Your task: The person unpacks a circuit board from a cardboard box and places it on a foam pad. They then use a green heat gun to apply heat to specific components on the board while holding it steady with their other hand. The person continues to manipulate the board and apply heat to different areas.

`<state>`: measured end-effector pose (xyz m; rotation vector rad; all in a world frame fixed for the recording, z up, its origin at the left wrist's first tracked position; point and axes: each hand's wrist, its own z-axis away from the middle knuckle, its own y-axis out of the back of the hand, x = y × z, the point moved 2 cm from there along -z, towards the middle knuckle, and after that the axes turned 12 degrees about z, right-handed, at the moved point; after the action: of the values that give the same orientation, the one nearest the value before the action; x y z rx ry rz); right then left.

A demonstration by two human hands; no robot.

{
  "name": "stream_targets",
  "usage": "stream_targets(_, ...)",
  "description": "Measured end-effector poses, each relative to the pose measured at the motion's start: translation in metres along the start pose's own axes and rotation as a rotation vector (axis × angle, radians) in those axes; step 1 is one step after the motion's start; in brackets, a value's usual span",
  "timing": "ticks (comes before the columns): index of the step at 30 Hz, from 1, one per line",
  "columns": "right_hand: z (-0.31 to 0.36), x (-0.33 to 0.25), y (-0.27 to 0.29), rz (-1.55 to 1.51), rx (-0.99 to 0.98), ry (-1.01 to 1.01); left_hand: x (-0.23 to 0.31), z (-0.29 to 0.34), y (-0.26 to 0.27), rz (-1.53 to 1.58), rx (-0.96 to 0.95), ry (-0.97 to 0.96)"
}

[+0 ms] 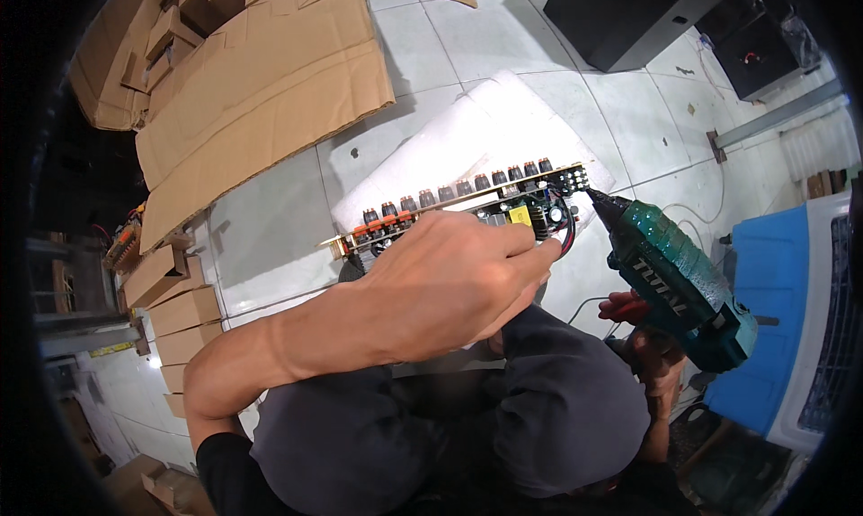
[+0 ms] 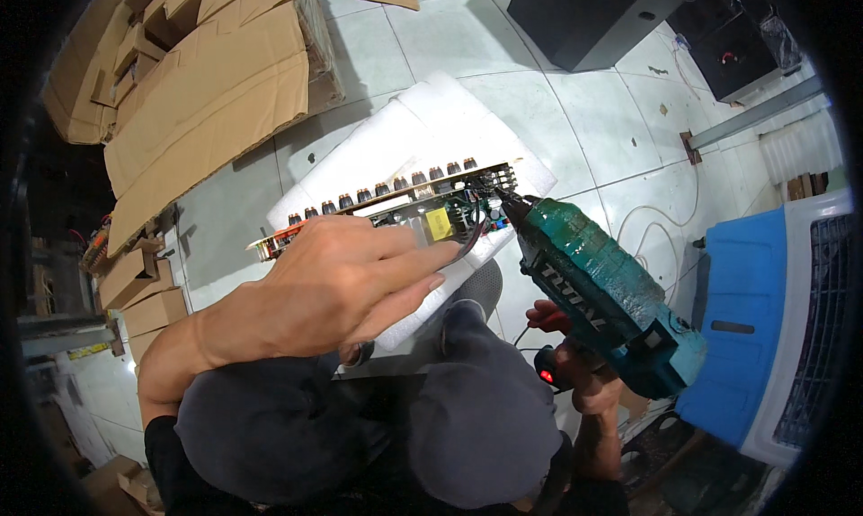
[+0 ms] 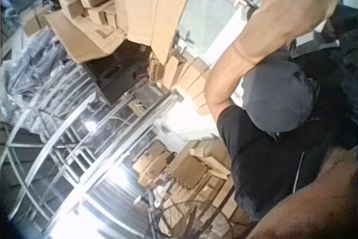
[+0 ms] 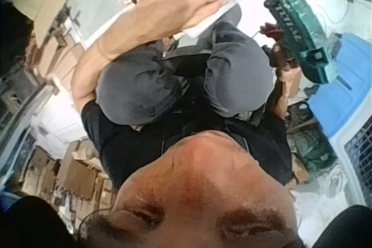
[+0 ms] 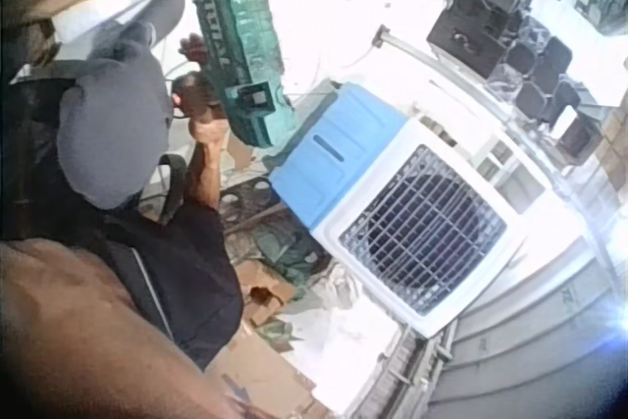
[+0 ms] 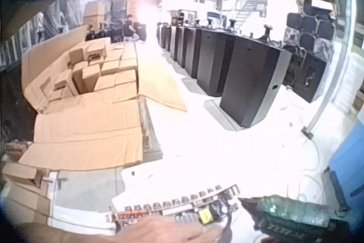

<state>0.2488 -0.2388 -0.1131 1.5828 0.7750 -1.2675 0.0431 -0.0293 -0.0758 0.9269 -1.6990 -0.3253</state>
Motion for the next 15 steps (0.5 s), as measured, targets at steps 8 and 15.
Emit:
stream_targets(8,0.002,-0.012,0.011,0.103,0.016,0.01,0.002,0.002,-0.007,0.012,-0.029,-0.049)
stream_targets(15,0.01,-0.005,0.014,0.219,-0.005,-0.017,0.001,-0.003,0.003,-0.095,0.112,-0.045)
